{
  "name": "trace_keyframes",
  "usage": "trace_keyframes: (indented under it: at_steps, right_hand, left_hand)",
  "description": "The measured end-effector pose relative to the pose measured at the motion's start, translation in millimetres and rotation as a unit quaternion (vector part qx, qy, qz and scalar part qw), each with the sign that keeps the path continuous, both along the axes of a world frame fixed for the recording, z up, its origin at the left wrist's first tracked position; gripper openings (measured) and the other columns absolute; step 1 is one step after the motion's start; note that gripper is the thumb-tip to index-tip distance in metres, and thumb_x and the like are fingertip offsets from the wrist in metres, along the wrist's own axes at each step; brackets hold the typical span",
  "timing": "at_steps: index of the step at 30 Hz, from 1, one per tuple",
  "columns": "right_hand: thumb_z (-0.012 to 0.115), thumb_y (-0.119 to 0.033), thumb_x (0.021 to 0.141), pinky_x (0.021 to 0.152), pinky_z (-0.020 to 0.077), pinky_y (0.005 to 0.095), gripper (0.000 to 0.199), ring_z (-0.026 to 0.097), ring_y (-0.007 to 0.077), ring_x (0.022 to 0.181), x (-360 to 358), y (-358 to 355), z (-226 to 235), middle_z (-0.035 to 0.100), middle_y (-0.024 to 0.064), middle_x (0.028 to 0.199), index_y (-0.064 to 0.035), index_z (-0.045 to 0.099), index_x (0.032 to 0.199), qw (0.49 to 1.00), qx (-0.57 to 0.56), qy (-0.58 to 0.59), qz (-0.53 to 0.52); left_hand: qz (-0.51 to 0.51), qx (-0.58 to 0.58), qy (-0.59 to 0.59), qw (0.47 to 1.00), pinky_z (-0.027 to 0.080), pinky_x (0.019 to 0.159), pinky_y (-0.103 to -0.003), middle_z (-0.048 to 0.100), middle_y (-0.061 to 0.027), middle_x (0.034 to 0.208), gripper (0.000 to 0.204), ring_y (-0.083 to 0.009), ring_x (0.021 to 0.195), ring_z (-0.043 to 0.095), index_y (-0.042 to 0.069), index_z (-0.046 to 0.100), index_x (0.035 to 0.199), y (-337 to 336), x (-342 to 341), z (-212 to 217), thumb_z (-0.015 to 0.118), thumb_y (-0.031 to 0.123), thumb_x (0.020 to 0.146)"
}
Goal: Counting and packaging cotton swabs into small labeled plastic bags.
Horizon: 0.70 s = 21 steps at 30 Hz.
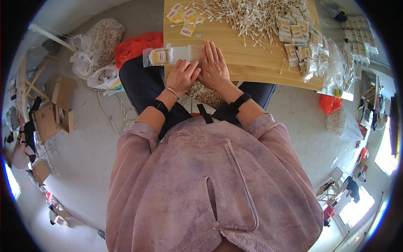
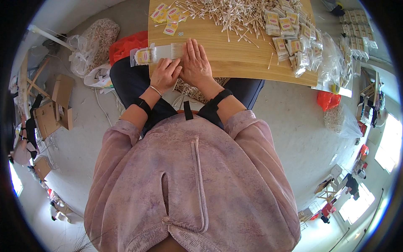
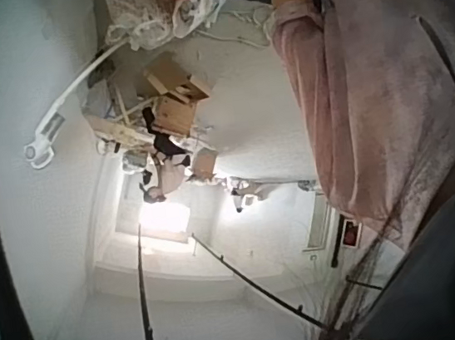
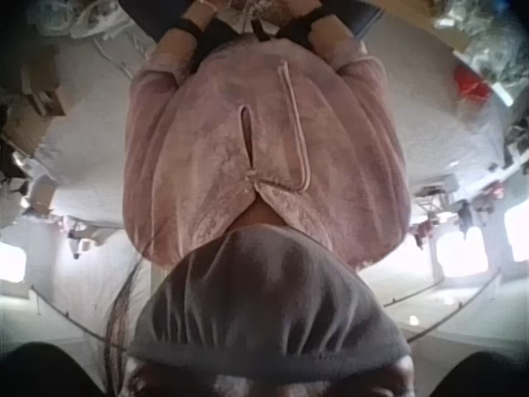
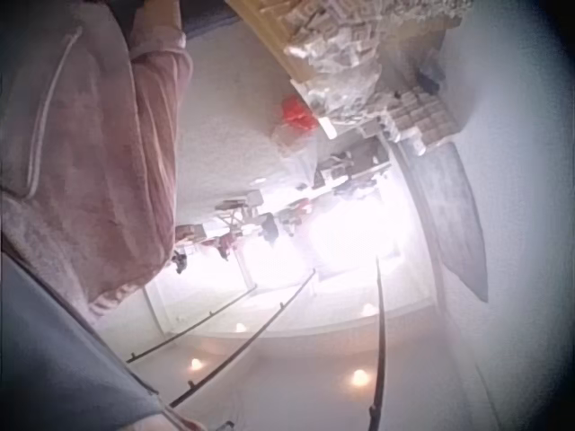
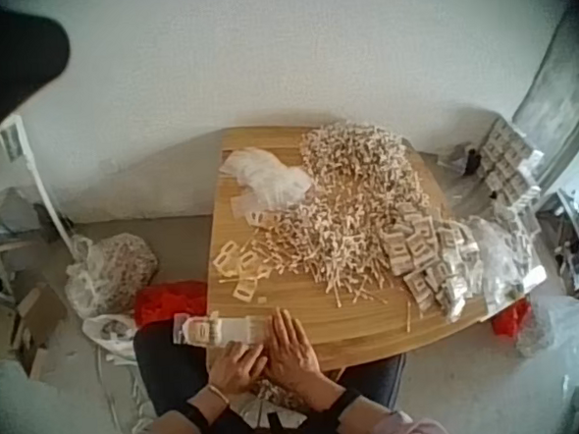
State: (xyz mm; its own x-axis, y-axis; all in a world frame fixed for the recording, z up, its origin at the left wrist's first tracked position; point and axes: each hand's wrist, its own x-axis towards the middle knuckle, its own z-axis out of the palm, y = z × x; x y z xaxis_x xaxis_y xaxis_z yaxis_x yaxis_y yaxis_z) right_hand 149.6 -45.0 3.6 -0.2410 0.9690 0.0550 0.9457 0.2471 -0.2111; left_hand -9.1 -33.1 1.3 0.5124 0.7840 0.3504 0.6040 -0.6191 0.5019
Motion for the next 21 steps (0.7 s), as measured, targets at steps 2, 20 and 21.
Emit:
trace_keyframes:
  at_steps: [2, 20, 21]
  right_hand:
    - [0.046, -0.04, 0.084, 0.115, 0.0103, 0.0421, 0.077, 0.013, 0.0329, 0.14, -0.3, -0.1, 0.2, 0.018, 0.0224, 0.149, 0.0071, 0.021, 0.14, 1.0, -0.005, -0.007, 0.001]
    - [0.045, -0.036, 0.085, 0.114, 0.0095, 0.043, 0.074, 0.013, 0.0341, 0.14, -2.5, -7.7, -0.5, 0.018, 0.023, 0.148, 0.0067, 0.021, 0.14, 1.0, -0.006, 0.011, -0.004]
    - [0.045, -0.037, 0.085, 0.114, 0.0094, 0.0429, 0.074, 0.013, 0.034, 0.14, -2.6, -7.8, -0.1, 0.018, 0.023, 0.148, 0.0067, 0.021, 0.14, 1.0, -0.01, 0.007, -0.003]
  left_hand:
    - [0.002, -0.001, 0.002, 1.0, 0.046, 0.072, -0.037, 0.054, -0.01, 0.085, 0.027, -0.0282, 0.081, 0.053, 0.004, 0.062, 0.107, 0.2, -0.3, -1.5, 0.06, 0.017, 0.084]
    - [0.009, -0.015, 0.04, 0.999, 0.044, 0.077, -0.039, 0.053, -0.0117, 0.088, 0.035, -0.0294, 0.083, 0.05, 0.004, 0.055, 0.118, -6.5, 1.6, 1.0, 0.053, 0.021, 0.087]
    - [0.01, -0.019, 0.041, 0.999, 0.044, 0.077, -0.039, 0.053, -0.012, 0.088, 0.036, -0.0296, 0.083, 0.05, 0.004, 0.055, 0.119, -6.4, 1.5, 0.2, 0.053, 0.021, 0.087]
